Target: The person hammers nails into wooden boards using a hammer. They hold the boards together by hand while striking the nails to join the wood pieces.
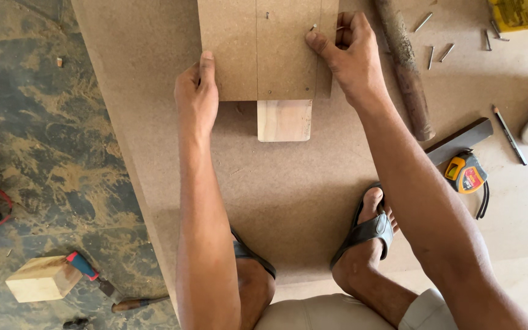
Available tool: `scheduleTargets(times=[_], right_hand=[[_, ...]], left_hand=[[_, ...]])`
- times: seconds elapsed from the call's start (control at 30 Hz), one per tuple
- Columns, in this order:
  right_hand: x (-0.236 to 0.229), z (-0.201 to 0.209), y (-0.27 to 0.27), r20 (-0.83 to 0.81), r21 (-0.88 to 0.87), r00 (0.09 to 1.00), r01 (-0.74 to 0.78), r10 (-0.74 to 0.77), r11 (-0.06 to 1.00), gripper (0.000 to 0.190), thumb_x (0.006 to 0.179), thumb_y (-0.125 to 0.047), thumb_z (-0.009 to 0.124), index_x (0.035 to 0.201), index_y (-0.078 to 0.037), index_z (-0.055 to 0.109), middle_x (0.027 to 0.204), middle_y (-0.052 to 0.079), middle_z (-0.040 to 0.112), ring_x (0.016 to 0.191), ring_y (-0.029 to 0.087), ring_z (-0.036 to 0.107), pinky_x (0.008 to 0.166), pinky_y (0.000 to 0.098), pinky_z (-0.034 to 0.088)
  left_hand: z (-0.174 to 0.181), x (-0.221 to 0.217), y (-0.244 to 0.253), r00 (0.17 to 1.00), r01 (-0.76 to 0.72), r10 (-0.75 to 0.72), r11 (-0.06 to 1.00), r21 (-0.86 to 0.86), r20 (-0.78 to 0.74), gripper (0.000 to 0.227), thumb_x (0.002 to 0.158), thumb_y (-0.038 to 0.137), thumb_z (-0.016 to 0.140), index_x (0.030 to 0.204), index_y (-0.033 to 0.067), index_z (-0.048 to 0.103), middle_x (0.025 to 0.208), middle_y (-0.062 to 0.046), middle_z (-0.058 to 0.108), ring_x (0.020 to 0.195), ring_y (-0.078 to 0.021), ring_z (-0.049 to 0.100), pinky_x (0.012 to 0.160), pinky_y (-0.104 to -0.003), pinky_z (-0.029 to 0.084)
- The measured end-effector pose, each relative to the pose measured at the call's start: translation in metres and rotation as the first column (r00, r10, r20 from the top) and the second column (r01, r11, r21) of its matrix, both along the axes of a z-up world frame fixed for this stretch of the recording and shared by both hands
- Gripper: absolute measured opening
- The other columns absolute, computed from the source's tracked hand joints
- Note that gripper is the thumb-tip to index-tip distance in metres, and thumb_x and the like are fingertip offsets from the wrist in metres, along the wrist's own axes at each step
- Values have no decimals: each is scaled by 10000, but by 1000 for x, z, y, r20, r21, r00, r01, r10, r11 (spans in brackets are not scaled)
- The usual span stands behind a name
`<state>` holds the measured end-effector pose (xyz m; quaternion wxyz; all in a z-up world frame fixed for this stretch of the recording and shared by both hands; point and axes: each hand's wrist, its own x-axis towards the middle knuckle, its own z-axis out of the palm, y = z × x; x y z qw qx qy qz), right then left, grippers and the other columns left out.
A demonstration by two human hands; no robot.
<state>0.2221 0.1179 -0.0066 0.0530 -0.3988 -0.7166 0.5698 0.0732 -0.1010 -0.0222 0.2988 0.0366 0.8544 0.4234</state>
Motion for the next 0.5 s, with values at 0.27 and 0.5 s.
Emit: scheduleTargets(times=[0.27,0.5], right_hand=[[-1,1,-1,0,-24,1000,23,-23,999,516,957,-334,806,1233,15,543,1050,132,724,971,186,733,873,354,642],[-4,9,-1,1,-32,1000,-19,19,999,497,971,-361,798,1227,18,603,1064,125,749,956,164,739,876,364,639]], left_hand=[[1,2,0,1000,4,-4,1000,8,31,604,1035,547,467,1004,23,765,791,-81,722,758,-160,666,769,-400,540],[1,0,0,997,37,-34,999,-36,69,583,1091,499,467,874,27,733,655,-67,532,568,-144,469,558,-378,411]])
